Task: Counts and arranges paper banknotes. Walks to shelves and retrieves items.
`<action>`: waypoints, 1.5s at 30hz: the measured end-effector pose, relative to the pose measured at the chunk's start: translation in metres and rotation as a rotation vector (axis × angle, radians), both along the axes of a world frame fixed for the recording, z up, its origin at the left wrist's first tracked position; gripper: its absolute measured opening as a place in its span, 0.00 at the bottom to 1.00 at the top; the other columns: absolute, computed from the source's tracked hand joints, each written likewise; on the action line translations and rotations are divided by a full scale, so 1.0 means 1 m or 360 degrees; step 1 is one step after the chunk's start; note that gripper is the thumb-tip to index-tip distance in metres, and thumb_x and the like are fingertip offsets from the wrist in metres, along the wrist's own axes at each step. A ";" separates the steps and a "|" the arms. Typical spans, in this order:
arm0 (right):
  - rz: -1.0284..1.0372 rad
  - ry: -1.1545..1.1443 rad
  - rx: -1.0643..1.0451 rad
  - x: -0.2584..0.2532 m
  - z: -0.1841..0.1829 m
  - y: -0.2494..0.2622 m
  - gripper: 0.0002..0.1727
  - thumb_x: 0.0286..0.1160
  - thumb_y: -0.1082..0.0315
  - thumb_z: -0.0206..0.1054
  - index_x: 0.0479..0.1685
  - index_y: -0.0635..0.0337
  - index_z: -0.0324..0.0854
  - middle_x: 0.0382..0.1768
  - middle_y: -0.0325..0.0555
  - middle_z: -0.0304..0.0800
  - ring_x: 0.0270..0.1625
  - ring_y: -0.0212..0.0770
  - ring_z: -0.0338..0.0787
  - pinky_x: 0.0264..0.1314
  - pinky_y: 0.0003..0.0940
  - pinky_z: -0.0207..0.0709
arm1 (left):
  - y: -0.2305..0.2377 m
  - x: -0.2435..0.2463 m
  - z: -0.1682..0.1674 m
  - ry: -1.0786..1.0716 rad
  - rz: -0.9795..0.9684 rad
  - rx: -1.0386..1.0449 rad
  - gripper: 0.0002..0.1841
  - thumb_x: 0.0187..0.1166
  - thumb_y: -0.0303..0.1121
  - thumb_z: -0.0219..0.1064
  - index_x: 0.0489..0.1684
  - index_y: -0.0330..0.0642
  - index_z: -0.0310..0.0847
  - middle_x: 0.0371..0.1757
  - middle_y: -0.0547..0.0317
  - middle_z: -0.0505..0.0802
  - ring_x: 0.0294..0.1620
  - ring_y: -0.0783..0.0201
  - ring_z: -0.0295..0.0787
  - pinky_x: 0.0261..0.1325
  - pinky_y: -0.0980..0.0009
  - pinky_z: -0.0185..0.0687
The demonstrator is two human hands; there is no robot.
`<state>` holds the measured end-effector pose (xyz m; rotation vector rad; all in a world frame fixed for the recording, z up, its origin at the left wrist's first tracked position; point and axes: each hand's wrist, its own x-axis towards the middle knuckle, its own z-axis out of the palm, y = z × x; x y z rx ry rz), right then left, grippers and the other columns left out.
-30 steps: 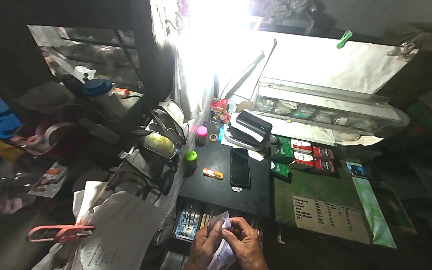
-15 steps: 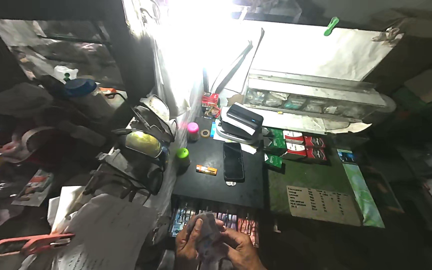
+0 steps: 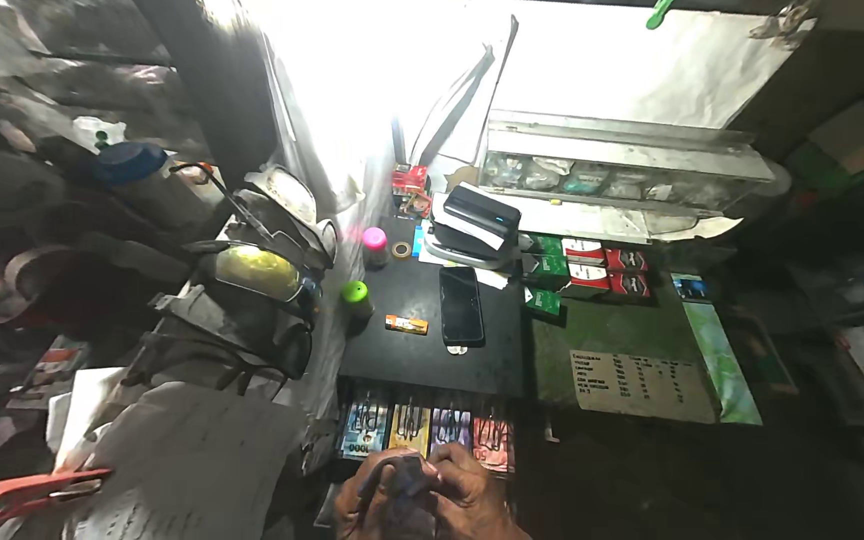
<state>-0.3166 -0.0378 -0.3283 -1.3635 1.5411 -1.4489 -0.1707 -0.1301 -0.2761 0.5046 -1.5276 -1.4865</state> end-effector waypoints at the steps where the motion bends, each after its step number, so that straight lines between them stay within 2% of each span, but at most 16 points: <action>1: 0.0061 0.0001 0.0002 -0.001 0.002 0.000 0.14 0.63 0.70 0.79 0.47 0.66 0.91 0.61 0.58 0.88 0.67 0.43 0.87 0.71 0.33 0.81 | 0.001 0.002 0.000 -0.0015 -0.0023 -0.0054 0.17 0.93 0.41 0.51 0.63 0.52 0.88 0.55 0.69 0.96 0.56 0.74 0.93 0.62 0.75 0.88; 3: 0.0209 -0.0095 -0.0037 0.000 0.010 -0.002 0.18 0.65 0.71 0.79 0.53 0.71 0.88 0.63 0.59 0.89 0.69 0.42 0.87 0.74 0.34 0.81 | 0.004 0.005 0.000 -0.0048 -0.0075 -0.0118 0.17 0.93 0.41 0.51 0.64 0.53 0.87 0.57 0.70 0.95 0.58 0.75 0.92 0.64 0.75 0.87; 6: 0.0365 -0.0450 -0.0087 0.010 0.013 0.000 0.08 0.66 0.78 0.75 0.39 0.75 0.86 0.39 0.50 0.94 0.46 0.26 0.91 0.55 0.22 0.84 | 0.010 0.009 0.003 0.0037 -0.0204 -0.0090 0.18 0.94 0.42 0.50 0.67 0.54 0.86 0.57 0.68 0.96 0.57 0.72 0.93 0.64 0.73 0.88; 10: 0.0489 -0.0718 -0.0113 0.019 0.007 0.006 0.03 0.67 0.82 0.70 0.28 0.72 0.83 0.29 0.39 0.89 0.38 0.16 0.84 0.47 0.14 0.78 | 0.018 0.019 0.010 0.0180 -0.0279 0.0095 0.18 0.94 0.43 0.50 0.65 0.53 0.86 0.51 0.59 0.97 0.50 0.63 0.96 0.57 0.64 0.92; 14: 0.0564 -0.0541 -0.0065 0.020 -0.002 0.014 0.04 0.66 0.83 0.69 0.35 0.76 0.89 0.35 0.50 0.95 0.42 0.26 0.92 0.53 0.21 0.84 | 0.020 0.021 0.019 0.0369 -0.0236 0.0258 0.18 0.93 0.44 0.50 0.66 0.55 0.86 0.46 0.57 0.96 0.42 0.61 0.95 0.49 0.63 0.93; 18: 0.0311 0.0064 0.0203 -0.002 -0.005 0.020 0.09 0.76 0.71 0.71 0.46 0.68 0.93 0.44 0.51 0.98 0.47 0.38 0.97 0.59 0.34 0.89 | 0.007 0.028 0.024 0.0322 0.0111 0.0301 0.19 0.93 0.47 0.50 0.61 0.53 0.88 0.38 0.56 0.96 0.35 0.61 0.95 0.42 0.65 0.95; 22: -0.0152 0.0522 0.0779 -0.038 0.016 -0.012 0.16 0.82 0.65 0.65 0.58 0.68 0.88 0.48 0.56 0.96 0.48 0.50 0.97 0.58 0.48 0.88 | 0.005 0.023 0.006 0.0187 0.0416 0.0437 0.18 0.92 0.45 0.54 0.55 0.49 0.89 0.35 0.57 0.96 0.31 0.63 0.96 0.37 0.68 0.95; 27: -0.0005 0.0500 0.1539 -0.050 0.030 -0.049 0.21 0.90 0.61 0.55 0.74 0.62 0.76 0.55 0.60 0.92 0.59 0.57 0.92 0.66 0.54 0.81 | 0.005 0.018 -0.003 0.0166 0.0517 0.0568 0.13 0.91 0.33 0.53 0.52 0.40 0.86 0.34 0.55 0.97 0.30 0.61 0.96 0.37 0.67 0.96; 30: -0.0089 0.0359 0.1483 -0.050 0.020 -0.049 0.19 0.86 0.67 0.55 0.70 0.61 0.78 0.53 0.58 0.92 0.53 0.53 0.94 0.60 0.51 0.84 | 0.004 0.019 -0.007 0.0180 0.0549 0.0664 0.14 0.90 0.29 0.50 0.51 0.37 0.84 0.33 0.53 0.97 0.30 0.59 0.97 0.37 0.66 0.96; 32: -0.0271 0.0079 0.1322 -0.051 0.012 -0.044 0.15 0.80 0.74 0.57 0.60 0.63 0.82 0.47 0.53 0.92 0.38 0.44 0.93 0.46 0.43 0.88 | 0.002 0.020 -0.011 0.0174 0.0556 0.0720 0.15 0.89 0.27 0.48 0.49 0.36 0.84 0.33 0.52 0.97 0.30 0.59 0.97 0.37 0.66 0.96; 34: -0.0468 -0.0394 0.0992 -0.051 0.015 -0.036 0.11 0.74 0.82 0.56 0.49 0.69 0.82 0.37 0.48 0.91 0.24 0.35 0.86 0.28 0.31 0.82 | 0.000 0.020 -0.016 0.0153 0.0555 0.0770 0.15 0.88 0.25 0.46 0.48 0.35 0.83 0.34 0.52 0.98 0.30 0.59 0.97 0.38 0.66 0.96; 36: -0.0501 -0.0725 0.0611 -0.049 0.021 -0.025 0.12 0.71 0.84 0.53 0.43 0.70 0.81 0.35 0.48 0.94 0.24 0.34 0.89 0.25 0.27 0.84 | -0.001 0.022 -0.019 0.0130 0.0555 0.0829 0.16 0.87 0.23 0.45 0.48 0.33 0.82 0.34 0.51 0.98 0.30 0.58 0.97 0.38 0.66 0.96; 38: -0.0302 -0.0398 0.0434 -0.045 0.017 -0.013 0.14 0.72 0.82 0.55 0.46 0.71 0.86 0.43 0.48 0.97 0.40 0.35 0.95 0.45 0.29 0.90 | -0.003 0.021 -0.022 0.0100 0.0561 0.0861 0.16 0.87 0.23 0.44 0.49 0.32 0.81 0.34 0.51 0.98 0.30 0.58 0.98 0.38 0.66 0.96; 40: -0.0064 0.0527 0.0388 -0.039 -0.002 -0.006 0.15 0.73 0.74 0.65 0.55 0.67 0.90 0.55 0.52 0.95 0.60 0.46 0.94 0.68 0.42 0.85 | -0.004 0.019 -0.024 0.0093 0.0548 0.0889 0.16 0.86 0.23 0.44 0.49 0.32 0.81 0.34 0.51 0.98 0.30 0.58 0.98 0.38 0.66 0.96; 42: 0.0109 0.1245 0.0427 -0.032 -0.017 -0.006 0.22 0.74 0.60 0.70 0.64 0.63 0.87 0.64 0.58 0.91 0.68 0.60 0.89 0.72 0.60 0.79 | -0.007 0.018 -0.027 0.0095 0.0518 0.0917 0.16 0.86 0.24 0.43 0.49 0.32 0.81 0.35 0.51 0.98 0.31 0.58 0.98 0.39 0.64 0.97; 45: 0.0083 0.1595 0.0349 -0.026 -0.023 -0.012 0.22 0.70 0.57 0.73 0.59 0.60 0.90 0.64 0.56 0.91 0.66 0.62 0.90 0.68 0.62 0.80 | -0.009 0.017 -0.028 0.0067 0.0493 0.0986 0.17 0.87 0.24 0.42 0.49 0.30 0.80 0.35 0.49 0.98 0.32 0.56 0.98 0.39 0.64 0.96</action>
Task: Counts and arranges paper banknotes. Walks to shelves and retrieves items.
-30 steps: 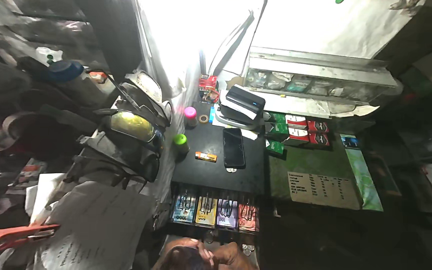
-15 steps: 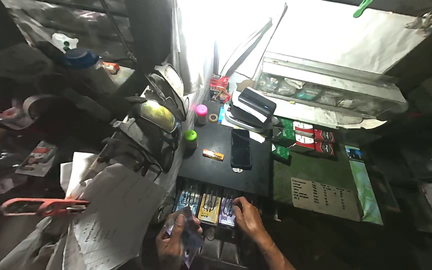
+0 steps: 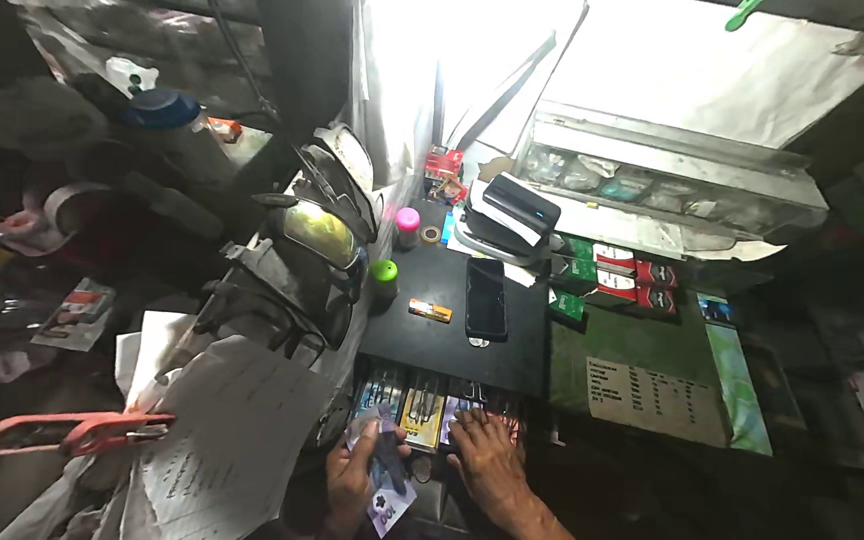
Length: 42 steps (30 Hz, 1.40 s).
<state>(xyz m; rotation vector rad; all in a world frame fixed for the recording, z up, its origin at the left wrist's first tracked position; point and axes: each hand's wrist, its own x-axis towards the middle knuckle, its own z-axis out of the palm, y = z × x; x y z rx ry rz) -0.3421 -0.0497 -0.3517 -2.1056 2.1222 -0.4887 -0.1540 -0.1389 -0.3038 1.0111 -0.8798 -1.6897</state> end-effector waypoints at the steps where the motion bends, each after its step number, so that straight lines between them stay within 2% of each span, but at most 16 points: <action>1: 0.0008 0.0005 -0.0025 -0.001 0.000 -0.001 0.20 0.70 0.59 0.73 0.57 0.60 0.91 0.63 0.55 0.92 0.65 0.61 0.90 0.66 0.61 0.81 | 0.000 0.000 -0.001 -0.0007 -0.0009 0.0015 0.17 0.87 0.24 0.42 0.49 0.30 0.80 0.35 0.48 0.98 0.31 0.56 0.98 0.39 0.64 0.97; 4: 0.0009 -0.0049 0.0164 -0.007 0.006 -0.004 0.20 0.73 0.64 0.71 0.62 0.63 0.88 0.67 0.58 0.89 0.70 0.63 0.88 0.71 0.63 0.78 | -0.002 -0.002 -0.004 -0.0021 -0.0047 0.0014 0.17 0.88 0.24 0.42 0.49 0.29 0.80 0.36 0.48 0.98 0.32 0.55 0.98 0.40 0.63 0.97; 8: 0.0003 0.0092 0.0372 -0.010 0.008 -0.012 0.27 0.65 0.74 0.72 0.70 0.66 0.84 0.74 0.60 0.84 0.76 0.64 0.83 0.73 0.62 0.75 | -0.004 -0.004 -0.008 -0.0062 -0.0064 -0.0028 0.17 0.88 0.24 0.42 0.48 0.31 0.81 0.36 0.49 0.98 0.32 0.56 0.98 0.39 0.64 0.97; 12: -0.0094 0.0098 -0.0021 -0.016 -0.006 -0.016 0.14 0.64 0.75 0.71 0.49 0.64 0.93 0.58 0.56 0.95 0.60 0.59 0.94 0.58 0.54 0.86 | -0.004 -0.006 -0.008 -0.0096 -0.0079 0.0013 0.16 0.88 0.25 0.42 0.49 0.31 0.80 0.35 0.51 0.98 0.31 0.58 0.98 0.38 0.65 0.97; 14: -0.0196 -0.0075 -0.0199 -0.016 -0.005 -0.014 0.13 0.63 0.76 0.69 0.45 0.63 0.94 0.51 0.57 0.96 0.54 0.57 0.95 0.54 0.51 0.89 | -0.003 -0.006 -0.009 -0.0092 -0.0105 0.0021 0.16 0.89 0.25 0.43 0.51 0.30 0.79 0.36 0.50 0.98 0.31 0.57 0.98 0.39 0.64 0.97; 18: -0.0384 -0.0406 -0.0606 -0.002 0.017 -0.001 0.18 0.64 0.77 0.62 0.49 0.67 0.93 0.54 0.57 0.96 0.60 0.50 0.95 0.66 0.37 0.86 | 0.000 -0.008 -0.011 -0.0116 -0.0219 0.0017 0.16 0.91 0.27 0.43 0.54 0.29 0.78 0.36 0.50 0.98 0.32 0.57 0.98 0.39 0.64 0.96; 20: -0.0327 -0.0584 -0.0760 0.018 0.034 0.007 0.17 0.71 0.77 0.59 0.53 0.67 0.91 0.58 0.56 0.94 0.66 0.45 0.92 0.73 0.33 0.82 | 0.001 -0.010 -0.013 -0.0190 -0.0252 -0.0026 0.15 0.91 0.27 0.45 0.53 0.31 0.80 0.35 0.57 0.98 0.32 0.65 0.97 0.42 0.69 0.95; 22: -0.0127 -0.0755 -0.0773 0.041 0.042 0.016 0.14 0.80 0.75 0.60 0.57 0.63 0.88 0.63 0.56 0.92 0.73 0.43 0.88 0.78 0.34 0.80 | 0.003 -0.013 -0.015 -0.0318 -0.0242 -0.0132 0.15 0.89 0.27 0.46 0.49 0.35 0.82 0.33 0.71 0.94 0.35 0.80 0.91 0.46 0.79 0.89; 25: 0.0143 -0.0781 -0.0646 0.065 0.034 0.025 0.12 0.80 0.74 0.65 0.54 0.59 0.91 0.64 0.56 0.91 0.76 0.50 0.85 0.82 0.40 0.76 | 0.004 -0.012 -0.013 -0.0220 -0.0352 -0.0085 0.23 0.93 0.34 0.38 0.54 0.31 0.82 0.39 0.61 0.97 0.42 0.71 0.95 0.53 0.71 0.92; 29: 0.0260 -0.0633 -0.0528 0.061 0.028 0.027 0.09 0.79 0.72 0.63 0.44 0.55 0.91 0.66 0.52 0.90 0.79 0.49 0.82 0.85 0.43 0.71 | 0.006 -0.015 0.002 -0.0551 -0.0272 -0.0017 0.29 0.94 0.41 0.33 0.51 0.33 0.82 0.37 0.68 0.95 0.42 0.79 0.93 0.55 0.76 0.90; 33: 0.0315 -0.0577 -0.0351 0.055 0.032 0.027 0.07 0.77 0.70 0.63 0.40 0.57 0.88 0.74 0.52 0.85 0.83 0.50 0.77 0.84 0.48 0.70 | 0.010 -0.010 -0.009 -0.0503 -0.0348 -0.0079 0.36 0.94 0.50 0.29 0.50 0.34 0.83 0.38 0.64 0.97 0.42 0.74 0.95 0.54 0.73 0.92; 35: 0.0299 -0.0528 -0.0264 0.056 0.037 0.027 0.06 0.72 0.69 0.65 0.37 0.59 0.87 0.74 0.54 0.84 0.82 0.52 0.78 0.81 0.51 0.73 | 0.012 -0.005 -0.017 -0.0508 -0.0446 -0.0189 0.39 0.91 0.60 0.33 0.53 0.33 0.84 0.42 0.62 0.97 0.45 0.72 0.95 0.57 0.71 0.91; 37: 0.0274 -0.0457 -0.0176 0.058 0.042 0.029 0.06 0.71 0.68 0.66 0.34 0.61 0.87 0.74 0.55 0.84 0.81 0.54 0.79 0.77 0.54 0.76 | 0.012 -0.004 -0.018 -0.0474 -0.0559 -0.0300 0.41 0.84 0.67 0.49 0.60 0.28 0.81 0.47 0.58 0.98 0.48 0.68 0.95 0.59 0.68 0.91; 39: 0.0257 -0.0392 -0.0149 0.060 0.042 0.029 0.06 0.70 0.68 0.68 0.33 0.61 0.86 0.72 0.56 0.86 0.80 0.55 0.81 0.75 0.55 0.77 | 0.012 -0.004 -0.016 -0.0443 -0.0635 -0.0324 0.31 0.84 0.52 0.61 0.64 0.26 0.79 0.52 0.55 0.97 0.53 0.66 0.95 0.63 0.67 0.89; 41: 0.0259 -0.0353 -0.0185 0.060 0.039 0.029 0.04 0.69 0.68 0.69 0.33 0.59 0.87 0.70 0.56 0.88 0.80 0.55 0.81 0.77 0.54 0.76 | 0.014 -0.005 -0.014 -0.0401 -0.0615 -0.0249 0.18 0.85 0.33 0.58 0.63 0.26 0.81 0.53 0.52 0.97 0.52 0.64 0.95 0.62 0.67 0.89; 42: 0.0262 -0.0339 -0.0223 0.061 0.037 0.029 0.03 0.69 0.69 0.69 0.35 0.56 0.88 0.70 0.53 0.88 0.80 0.54 0.80 0.79 0.55 0.74 | 0.015 -0.006 -0.014 -0.0387 -0.0568 -0.0227 0.16 0.87 0.30 0.54 0.61 0.27 0.82 0.53 0.51 0.97 0.51 0.63 0.96 0.58 0.68 0.90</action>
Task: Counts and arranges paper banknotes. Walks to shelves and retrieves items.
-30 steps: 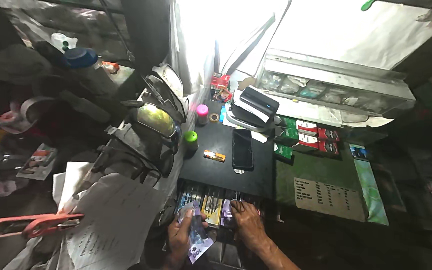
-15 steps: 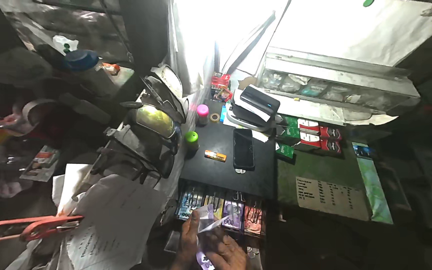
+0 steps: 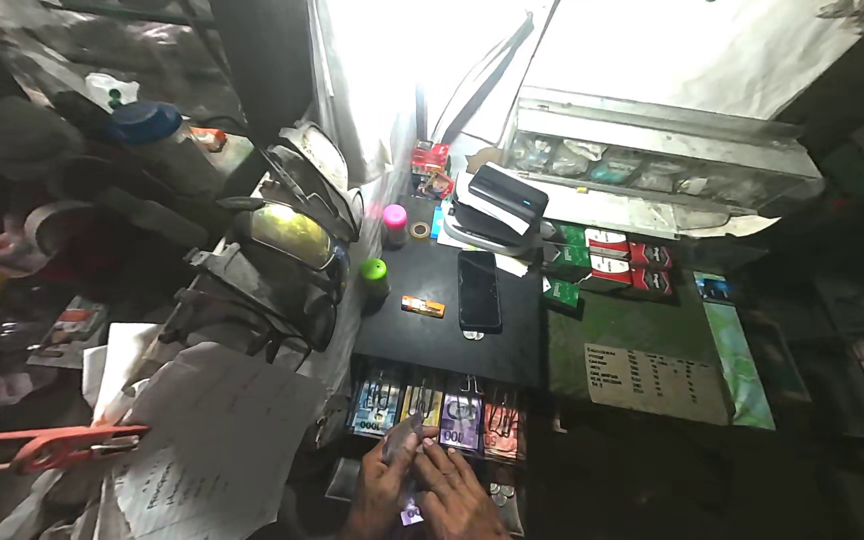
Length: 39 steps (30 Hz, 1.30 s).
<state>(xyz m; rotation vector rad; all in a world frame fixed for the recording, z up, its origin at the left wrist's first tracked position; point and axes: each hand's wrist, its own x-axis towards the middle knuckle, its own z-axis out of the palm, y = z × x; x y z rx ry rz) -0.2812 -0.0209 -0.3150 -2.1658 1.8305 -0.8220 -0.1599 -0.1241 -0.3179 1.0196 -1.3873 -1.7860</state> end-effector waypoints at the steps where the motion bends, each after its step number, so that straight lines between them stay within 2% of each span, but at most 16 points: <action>1: 0.0001 0.0008 -0.0040 0.001 -0.003 0.001 0.04 0.72 0.69 0.69 0.37 0.54 0.90 0.71 0.50 0.87 0.82 0.53 0.78 0.82 0.56 0.71 | 0.000 0.000 0.000 0.0031 0.0050 0.0002 0.17 0.88 0.28 0.51 0.60 0.27 0.82 0.53 0.50 0.97 0.50 0.62 0.96 0.58 0.67 0.91; 5: 0.0024 -0.0016 -0.0127 0.007 -0.012 0.010 0.14 0.78 0.70 0.66 0.55 0.44 0.92 0.77 0.39 0.84 0.88 0.52 0.70 0.89 0.63 0.57 | 0.000 -0.004 0.010 0.0284 0.0275 0.0017 0.17 0.91 0.27 0.47 0.60 0.25 0.80 0.50 0.44 0.97 0.48 0.52 0.98 0.57 0.59 0.94; 9: 0.0140 -0.0050 0.0034 0.006 -0.014 0.016 0.19 0.80 0.65 0.66 0.68 0.45 0.87 0.75 0.38 0.86 0.86 0.54 0.72 0.85 0.66 0.60 | -0.005 -0.003 0.021 0.0361 0.0444 -0.0059 0.16 0.91 0.29 0.50 0.57 0.29 0.82 0.41 0.48 0.98 0.40 0.54 0.99 0.49 0.60 0.97; 12: 0.0222 -0.0216 0.0094 -0.010 -0.015 0.015 0.21 0.70 0.68 0.72 0.65 0.51 0.88 0.68 0.44 0.91 0.80 0.56 0.79 0.81 0.63 0.70 | -0.008 0.000 0.023 0.0383 0.0499 -0.0067 0.15 0.90 0.28 0.50 0.57 0.30 0.83 0.36 0.50 0.98 0.34 0.57 0.98 0.42 0.62 0.97; 14: 0.0071 -0.0246 -0.0017 -0.029 -0.022 0.008 0.18 0.66 0.72 0.70 0.58 0.56 0.90 0.61 0.48 0.94 0.69 0.53 0.89 0.72 0.54 0.80 | -0.010 0.005 0.022 0.0389 0.0484 -0.0064 0.15 0.91 0.28 0.49 0.58 0.31 0.82 0.35 0.52 0.98 0.32 0.59 0.98 0.39 0.64 0.97; 17: -0.0248 0.0146 0.0016 -0.058 -0.036 -0.011 0.15 0.66 0.72 0.69 0.51 0.60 0.92 0.54 0.50 0.95 0.57 0.53 0.94 0.62 0.50 0.86 | -0.012 0.010 0.019 0.0364 0.0436 -0.0061 0.15 0.91 0.27 0.49 0.59 0.30 0.81 0.35 0.54 0.98 0.31 0.59 0.97 0.37 0.65 0.97; 19: -0.0314 0.0367 0.0274 -0.064 -0.038 -0.024 0.18 0.63 0.73 0.73 0.55 0.65 0.91 0.58 0.57 0.94 0.61 0.60 0.92 0.64 0.57 0.84 | -0.012 0.009 0.020 0.0352 0.0419 -0.0052 0.15 0.90 0.27 0.49 0.58 0.31 0.82 0.35 0.54 0.98 0.30 0.60 0.97 0.36 0.65 0.97; 22: -0.0295 0.0533 0.0836 -0.067 -0.027 -0.044 0.25 0.77 0.65 0.68 0.72 0.67 0.81 0.73 0.60 0.84 0.76 0.64 0.82 0.73 0.62 0.73 | -0.012 0.007 0.017 0.0343 0.0376 -0.0023 0.15 0.90 0.27 0.49 0.59 0.30 0.81 0.36 0.53 0.98 0.31 0.59 0.98 0.37 0.64 0.97; 24: -0.0255 0.0559 0.1021 -0.069 -0.024 -0.053 0.27 0.80 0.61 0.66 0.76 0.65 0.79 0.78 0.61 0.80 0.78 0.66 0.78 0.73 0.64 0.71 | -0.013 0.009 0.013 0.0353 0.0373 0.0039 0.16 0.90 0.27 0.49 0.60 0.28 0.80 0.36 0.50 0.98 0.32 0.56 0.98 0.37 0.62 0.97; 26: -0.0285 0.0603 0.0879 -0.070 -0.031 -0.052 0.22 0.76 0.65 0.66 0.69 0.63 0.85 0.71 0.60 0.85 0.72 0.65 0.83 0.66 0.62 0.75 | -0.014 0.009 0.010 0.0349 0.0389 0.0075 0.15 0.89 0.27 0.49 0.59 0.29 0.81 0.36 0.49 0.98 0.31 0.56 0.98 0.37 0.62 0.97; 28: -0.0359 0.0659 0.0475 -0.070 -0.046 -0.047 0.13 0.66 0.71 0.71 0.49 0.60 0.94 0.53 0.57 0.94 0.58 0.61 0.91 0.53 0.57 0.82 | -0.014 0.010 0.009 0.0325 0.0403 0.0101 0.15 0.89 0.28 0.48 0.58 0.29 0.81 0.36 0.49 0.98 0.31 0.56 0.98 0.38 0.62 0.97; 31: -0.0417 0.0637 0.0166 -0.071 -0.055 -0.044 0.03 0.58 0.73 0.74 0.30 0.60 0.93 0.37 0.53 0.94 0.46 0.57 0.92 0.42 0.51 0.82 | -0.015 0.011 0.005 0.0257 0.0392 0.0121 0.15 0.90 0.27 0.48 0.56 0.28 0.80 0.36 0.49 0.98 0.31 0.56 0.98 0.38 0.63 0.97; 32: -0.0435 0.0597 0.0173 -0.071 -0.054 -0.044 0.06 0.59 0.71 0.75 0.34 0.61 0.93 0.40 0.55 0.94 0.48 0.58 0.92 0.44 0.52 0.83 | -0.015 0.011 0.003 0.0230 0.0377 0.0121 0.15 0.90 0.27 0.48 0.55 0.28 0.80 0.36 0.48 0.98 0.31 0.56 0.98 0.38 0.62 0.97; 35: -0.0436 0.0536 0.0496 -0.070 -0.044 -0.048 0.29 0.65 0.57 0.76 0.67 0.64 0.87 0.62 0.62 0.90 0.63 0.64 0.89 0.57 0.59 0.82 | -0.016 0.009 -0.001 0.0170 0.0326 0.0131 0.15 0.90 0.28 0.47 0.55 0.27 0.79 0.36 0.47 0.98 0.30 0.55 0.98 0.38 0.63 0.97; 37: -0.0396 0.0564 0.0677 -0.070 -0.042 -0.051 0.28 0.71 0.56 0.72 0.69 0.61 0.86 0.68 0.61 0.88 0.69 0.65 0.85 0.62 0.60 0.79 | -0.016 0.008 -0.001 0.0155 0.0291 0.0136 0.16 0.90 0.28 0.47 0.57 0.26 0.79 0.36 0.46 0.98 0.30 0.54 0.98 0.37 0.62 0.97; 39: -0.0397 0.0597 0.0573 -0.069 -0.047 -0.050 0.20 0.71 0.62 0.71 0.61 0.59 0.91 0.63 0.59 0.91 0.65 0.64 0.88 0.58 0.59 0.81 | -0.016 0.007 0.000 0.0141 0.0264 0.0118 0.16 0.90 0.28 0.47 0.58 0.27 0.79 0.36 0.47 0.98 0.31 0.55 0.98 0.38 0.62 0.97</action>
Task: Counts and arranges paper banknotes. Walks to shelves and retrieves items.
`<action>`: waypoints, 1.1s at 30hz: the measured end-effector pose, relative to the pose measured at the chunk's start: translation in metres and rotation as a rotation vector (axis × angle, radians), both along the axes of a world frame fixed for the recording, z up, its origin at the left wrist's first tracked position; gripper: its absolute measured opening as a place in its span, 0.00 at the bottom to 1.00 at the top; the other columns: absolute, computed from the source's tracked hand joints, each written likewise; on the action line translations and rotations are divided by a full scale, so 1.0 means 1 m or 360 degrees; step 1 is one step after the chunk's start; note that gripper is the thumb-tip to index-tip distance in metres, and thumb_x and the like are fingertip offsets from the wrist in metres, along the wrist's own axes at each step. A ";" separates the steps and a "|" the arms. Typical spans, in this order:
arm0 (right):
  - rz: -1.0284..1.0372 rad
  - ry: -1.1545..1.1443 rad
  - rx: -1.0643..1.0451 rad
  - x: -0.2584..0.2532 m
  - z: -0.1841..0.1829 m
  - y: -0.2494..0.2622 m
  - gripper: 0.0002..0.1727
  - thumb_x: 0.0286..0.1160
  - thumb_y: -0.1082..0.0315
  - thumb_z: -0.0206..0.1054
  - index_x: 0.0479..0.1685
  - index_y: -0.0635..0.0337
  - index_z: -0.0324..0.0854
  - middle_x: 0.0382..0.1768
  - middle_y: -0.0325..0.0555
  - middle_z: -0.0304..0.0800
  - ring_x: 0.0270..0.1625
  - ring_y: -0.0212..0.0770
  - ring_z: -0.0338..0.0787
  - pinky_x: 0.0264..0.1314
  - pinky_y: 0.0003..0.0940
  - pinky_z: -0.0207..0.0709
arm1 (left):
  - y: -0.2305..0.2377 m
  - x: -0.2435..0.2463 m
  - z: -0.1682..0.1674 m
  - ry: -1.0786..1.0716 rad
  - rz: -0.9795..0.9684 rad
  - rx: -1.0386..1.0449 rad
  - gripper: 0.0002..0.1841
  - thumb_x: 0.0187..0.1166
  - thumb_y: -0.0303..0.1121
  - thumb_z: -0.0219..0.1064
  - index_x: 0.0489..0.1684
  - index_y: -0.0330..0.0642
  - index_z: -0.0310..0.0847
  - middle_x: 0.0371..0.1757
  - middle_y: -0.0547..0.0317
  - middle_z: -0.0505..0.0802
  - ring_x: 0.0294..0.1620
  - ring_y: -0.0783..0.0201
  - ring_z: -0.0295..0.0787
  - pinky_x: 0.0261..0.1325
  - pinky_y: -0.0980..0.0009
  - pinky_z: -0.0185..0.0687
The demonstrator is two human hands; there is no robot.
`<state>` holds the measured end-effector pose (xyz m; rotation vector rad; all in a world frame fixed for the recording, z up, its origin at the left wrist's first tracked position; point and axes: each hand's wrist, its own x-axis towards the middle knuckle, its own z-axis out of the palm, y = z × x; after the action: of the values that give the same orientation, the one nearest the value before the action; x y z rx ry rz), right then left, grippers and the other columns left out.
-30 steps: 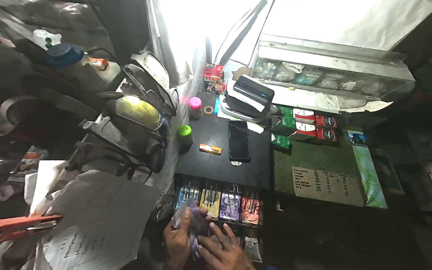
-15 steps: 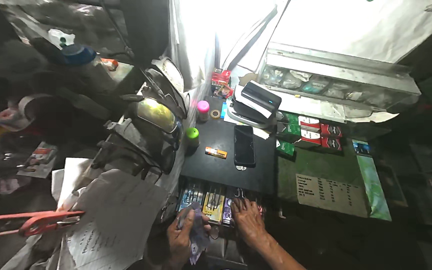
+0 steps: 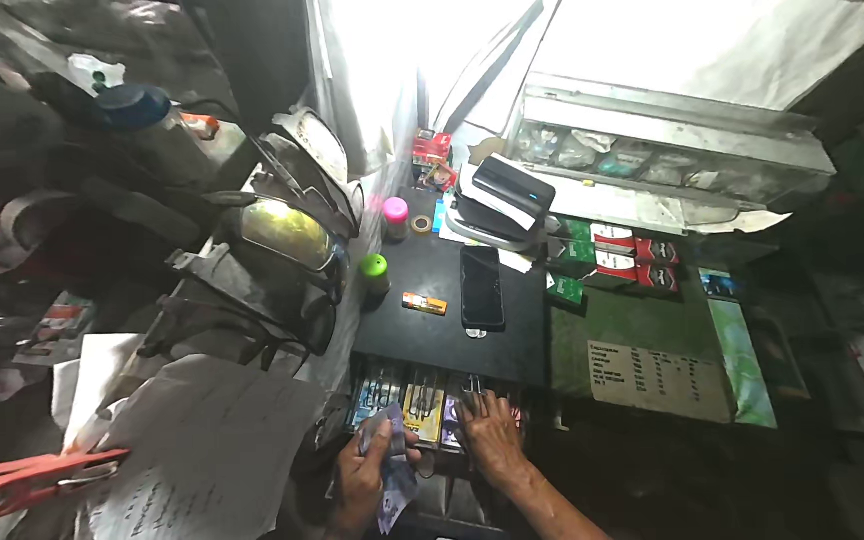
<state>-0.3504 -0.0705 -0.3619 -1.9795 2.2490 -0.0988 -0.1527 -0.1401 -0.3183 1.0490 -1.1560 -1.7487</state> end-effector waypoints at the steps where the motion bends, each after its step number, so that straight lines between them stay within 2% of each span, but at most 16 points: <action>1: 0.0007 0.0018 -0.0154 0.000 -0.005 0.002 0.16 0.67 0.66 0.73 0.54 0.58 0.94 0.56 0.57 0.94 0.60 0.62 0.90 0.52 0.57 0.83 | 0.000 0.000 0.001 -0.0013 -0.0001 -0.0009 0.16 0.90 0.28 0.47 0.57 0.27 0.79 0.36 0.47 0.98 0.30 0.55 0.98 0.37 0.63 0.97; 4: -0.0017 -0.0056 -0.0476 0.000 -0.014 0.008 0.12 0.63 0.71 0.72 0.44 0.56 0.96 0.45 0.53 0.95 0.51 0.58 0.92 0.46 0.52 0.84 | 0.000 0.001 0.001 -0.0046 0.0013 -0.0006 0.16 0.90 0.28 0.47 0.56 0.26 0.79 0.36 0.47 0.98 0.30 0.56 0.98 0.38 0.63 0.97; 9: -0.0103 -0.0315 -0.0831 0.005 -0.003 0.029 0.13 0.74 0.65 0.66 0.49 0.52 0.95 0.50 0.49 0.95 0.56 0.52 0.93 0.61 0.45 0.86 | -0.001 0.000 0.008 -0.0243 -0.0051 0.0107 0.13 0.89 0.27 0.51 0.56 0.26 0.79 0.35 0.49 0.98 0.29 0.60 0.97 0.38 0.67 0.95; 12: -0.0058 -0.0566 -0.1031 0.020 0.014 0.043 0.11 0.78 0.65 0.67 0.52 0.50 0.94 0.54 0.48 0.94 0.63 0.45 0.90 0.70 0.35 0.83 | -0.001 -0.005 0.013 -0.0398 -0.0137 0.0119 0.13 0.83 0.30 0.64 0.57 0.28 0.80 0.33 0.53 0.97 0.30 0.62 0.96 0.41 0.69 0.94; 14: 0.0069 -0.0740 -0.1070 0.033 0.022 0.050 0.10 0.79 0.68 0.69 0.52 0.50 0.93 0.55 0.49 0.92 0.65 0.42 0.89 0.72 0.32 0.82 | 0.000 -0.010 0.015 -0.0500 -0.0159 0.0040 0.17 0.72 0.31 0.75 0.55 0.32 0.83 0.33 0.60 0.97 0.32 0.69 0.95 0.43 0.73 0.93; 16: 0.0223 -0.0868 -0.1052 0.041 0.025 0.053 0.10 0.78 0.70 0.70 0.53 0.50 0.92 0.57 0.50 0.91 0.67 0.42 0.88 0.73 0.31 0.81 | 0.001 -0.013 0.015 -0.0559 -0.0170 -0.0077 0.19 0.67 0.30 0.78 0.55 0.33 0.85 0.38 0.64 0.97 0.38 0.75 0.95 0.48 0.76 0.92; 18: 0.0280 -0.1005 -0.1023 0.043 0.026 0.054 0.11 0.80 0.67 0.70 0.57 0.52 0.91 0.62 0.52 0.90 0.71 0.44 0.86 0.77 0.34 0.79 | 0.003 -0.011 0.013 -0.0575 -0.0116 -0.0237 0.17 0.67 0.27 0.76 0.54 0.32 0.85 0.41 0.63 0.97 0.42 0.78 0.94 0.51 0.78 0.91; 19: 0.0239 -0.1102 -0.1008 0.042 0.028 0.055 0.14 0.81 0.61 0.70 0.59 0.54 0.90 0.65 0.53 0.88 0.74 0.44 0.84 0.80 0.35 0.77 | 0.003 -0.010 0.013 -0.0566 -0.0071 -0.0309 0.16 0.67 0.25 0.75 0.53 0.31 0.85 0.42 0.63 0.97 0.43 0.78 0.94 0.52 0.79 0.91; 21: -0.0054 -0.1385 -0.1001 0.042 0.036 0.055 0.25 0.79 0.52 0.72 0.66 0.62 0.85 0.68 0.53 0.86 0.75 0.41 0.83 0.79 0.34 0.78 | 0.002 -0.003 0.016 -0.0556 -0.0007 -0.0401 0.17 0.67 0.23 0.74 0.55 0.31 0.85 0.44 0.62 0.97 0.45 0.77 0.94 0.53 0.78 0.91; 22: -0.0270 -0.1544 -0.0967 0.043 0.043 0.052 0.29 0.77 0.53 0.74 0.68 0.67 0.83 0.67 0.54 0.87 0.73 0.38 0.85 0.75 0.31 0.80 | 0.002 0.000 0.019 -0.0561 0.0006 -0.0439 0.17 0.67 0.23 0.74 0.55 0.31 0.85 0.45 0.62 0.97 0.45 0.78 0.94 0.53 0.79 0.91; 24: -0.0666 -0.1996 -0.0819 0.045 0.058 0.040 0.28 0.72 0.68 0.74 0.69 0.75 0.79 0.62 0.55 0.90 0.62 0.34 0.91 0.64 0.27 0.87 | 0.005 0.002 0.024 -0.0533 0.0009 -0.0536 0.17 0.66 0.21 0.73 0.54 0.30 0.85 0.45 0.63 0.97 0.45 0.79 0.93 0.53 0.80 0.91; 26: -0.0830 -0.2333 -0.0745 0.048 0.065 0.027 0.16 0.72 0.80 0.67 0.58 0.74 0.85 0.50 0.47 0.95 0.51 0.26 0.94 0.58 0.23 0.88 | 0.009 -0.002 0.027 -0.0476 -0.0008 -0.0621 0.16 0.66 0.20 0.73 0.53 0.29 0.86 0.46 0.63 0.97 0.47 0.80 0.93 0.55 0.80 0.90; 27: -0.0815 -0.2381 -0.0786 0.050 0.064 0.023 0.11 0.73 0.83 0.64 0.50 0.73 0.88 0.44 0.43 0.97 0.47 0.23 0.93 0.55 0.21 0.87 | 0.010 -0.003 0.029 -0.0432 -0.0016 -0.0630 0.15 0.67 0.20 0.72 0.54 0.29 0.86 0.47 0.64 0.96 0.48 0.79 0.92 0.56 0.80 0.89; 29: -0.0733 -0.2294 -0.0933 0.047 0.059 0.018 0.11 0.73 0.85 0.61 0.45 0.72 0.89 0.42 0.40 0.97 0.47 0.21 0.93 0.58 0.18 0.86 | 0.011 -0.003 0.033 -0.0313 -0.0014 -0.0528 0.13 0.77 0.22 0.66 0.57 0.29 0.83 0.46 0.63 0.96 0.45 0.75 0.94 0.53 0.76 0.92; 31: -0.0706 -0.2066 -0.1094 0.036 0.051 0.014 0.12 0.72 0.85 0.60 0.45 0.73 0.89 0.44 0.42 0.97 0.50 0.21 0.92 0.62 0.17 0.84 | 0.009 0.001 0.037 -0.0080 -0.0007 -0.0305 0.11 0.88 0.27 0.55 0.58 0.34 0.79 0.39 0.57 0.98 0.34 0.62 0.98 0.41 0.67 0.96; 33: -0.0726 -0.1896 -0.1156 0.025 0.042 0.010 0.11 0.72 0.84 0.60 0.46 0.75 0.88 0.45 0.45 0.96 0.51 0.22 0.92 0.63 0.17 0.83 | 0.010 0.006 0.041 0.0124 -0.0033 -0.0174 0.12 0.91 0.32 0.53 0.58 0.39 0.81 0.40 0.51 0.98 0.36 0.54 0.99 0.42 0.60 0.98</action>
<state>-0.3251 -0.0602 -0.3195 -0.9309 1.7633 -1.7713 -0.1465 -0.1298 -0.2777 0.8994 -1.2031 -1.7067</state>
